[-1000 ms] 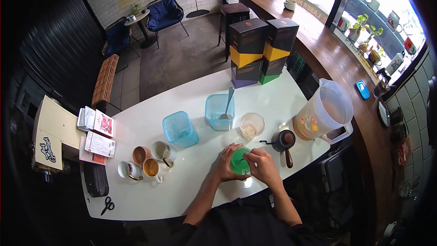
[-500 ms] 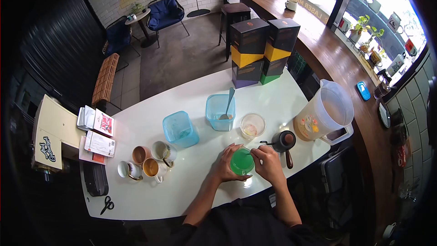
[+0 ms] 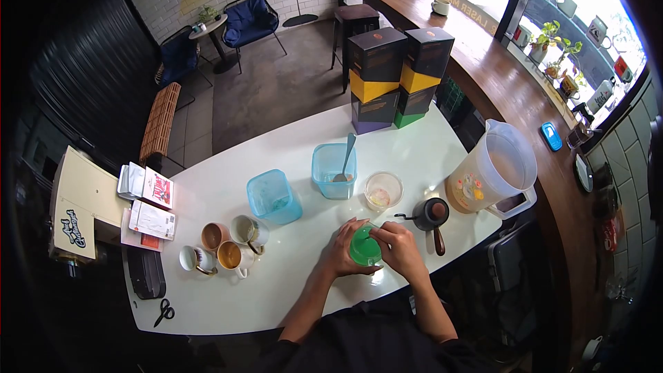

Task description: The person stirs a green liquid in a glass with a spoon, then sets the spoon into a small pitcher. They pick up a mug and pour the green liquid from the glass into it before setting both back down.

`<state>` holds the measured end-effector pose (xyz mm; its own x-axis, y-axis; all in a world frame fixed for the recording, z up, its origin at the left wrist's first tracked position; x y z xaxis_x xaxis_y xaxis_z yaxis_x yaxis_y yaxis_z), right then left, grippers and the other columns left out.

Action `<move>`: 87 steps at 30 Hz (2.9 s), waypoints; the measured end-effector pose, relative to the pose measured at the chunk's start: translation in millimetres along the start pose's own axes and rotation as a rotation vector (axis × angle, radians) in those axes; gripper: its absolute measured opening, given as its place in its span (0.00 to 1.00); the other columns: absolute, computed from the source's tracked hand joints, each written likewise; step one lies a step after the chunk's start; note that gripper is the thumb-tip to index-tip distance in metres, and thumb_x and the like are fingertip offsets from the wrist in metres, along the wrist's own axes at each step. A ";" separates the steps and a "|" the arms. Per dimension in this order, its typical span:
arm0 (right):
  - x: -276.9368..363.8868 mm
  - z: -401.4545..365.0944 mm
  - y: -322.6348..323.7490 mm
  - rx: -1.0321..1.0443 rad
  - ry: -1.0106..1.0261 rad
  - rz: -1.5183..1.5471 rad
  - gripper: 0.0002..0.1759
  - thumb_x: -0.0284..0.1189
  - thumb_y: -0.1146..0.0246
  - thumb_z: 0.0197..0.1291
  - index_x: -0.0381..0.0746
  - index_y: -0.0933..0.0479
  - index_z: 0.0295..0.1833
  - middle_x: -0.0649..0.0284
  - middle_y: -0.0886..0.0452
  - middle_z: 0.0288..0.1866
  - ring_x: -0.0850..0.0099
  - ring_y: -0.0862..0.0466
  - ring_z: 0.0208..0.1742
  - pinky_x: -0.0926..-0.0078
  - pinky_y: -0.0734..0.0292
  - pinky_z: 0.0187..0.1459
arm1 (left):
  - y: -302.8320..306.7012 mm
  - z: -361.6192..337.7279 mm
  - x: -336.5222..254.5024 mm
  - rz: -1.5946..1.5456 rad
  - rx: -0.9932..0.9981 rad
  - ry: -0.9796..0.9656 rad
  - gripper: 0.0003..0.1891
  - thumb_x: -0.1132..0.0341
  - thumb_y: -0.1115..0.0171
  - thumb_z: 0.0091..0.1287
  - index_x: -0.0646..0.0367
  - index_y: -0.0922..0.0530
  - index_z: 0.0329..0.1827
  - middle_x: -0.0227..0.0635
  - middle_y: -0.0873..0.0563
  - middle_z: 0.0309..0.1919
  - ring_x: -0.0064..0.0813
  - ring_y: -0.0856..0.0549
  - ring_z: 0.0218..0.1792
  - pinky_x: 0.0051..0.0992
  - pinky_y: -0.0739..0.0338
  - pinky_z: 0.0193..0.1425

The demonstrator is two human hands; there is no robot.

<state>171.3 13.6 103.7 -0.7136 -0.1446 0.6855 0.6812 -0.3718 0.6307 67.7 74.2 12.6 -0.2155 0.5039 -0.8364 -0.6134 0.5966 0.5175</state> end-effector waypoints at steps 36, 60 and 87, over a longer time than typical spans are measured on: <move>9.4 -4.7 19.9 -0.018 0.010 -0.194 0.07 0.21 0.32 0.54 0.38 0.14 0.39 0.58 0.20 0.29 0.57 0.18 0.34 0.60 0.25 0.41 | 0.8 1.1 -3.2 0.011 0.025 0.019 0.61 0.36 0.17 0.35 0.55 0.33 0.74 0.43 0.27 0.71 0.56 0.33 0.75 0.50 0.38 0.79; 9.5 -4.1 11.4 0.049 0.007 -0.163 0.07 0.21 0.32 0.54 0.37 0.14 0.40 0.57 0.20 0.30 0.56 0.18 0.35 0.60 0.24 0.41 | 1.2 0.9 -3.1 0.027 0.034 0.019 0.60 0.38 0.17 0.36 0.53 0.34 0.75 0.43 0.26 0.71 0.56 0.32 0.75 0.50 0.37 0.79; 3.3 -6.9 -3.7 0.087 -0.074 -0.045 0.07 0.23 0.33 0.58 0.35 0.15 0.42 0.54 0.19 0.31 0.52 0.17 0.36 0.55 0.23 0.39 | 1.5 1.3 -4.6 0.015 0.030 0.017 0.60 0.40 0.16 0.36 0.54 0.34 0.74 0.43 0.26 0.71 0.55 0.33 0.75 0.49 0.37 0.79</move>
<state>165.3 8.1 101.1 -0.7320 -0.0597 0.6786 0.6625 -0.2946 0.6887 68.8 73.6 17.5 -0.2379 0.5022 -0.8314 -0.5867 0.6078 0.5351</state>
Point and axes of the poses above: each hand's wrist, its own z-axis towards the middle knuckle, its own y-axis out of the back of the hand, x = y × z, the point moved 10 cm from there along z, towards the middle knuckle
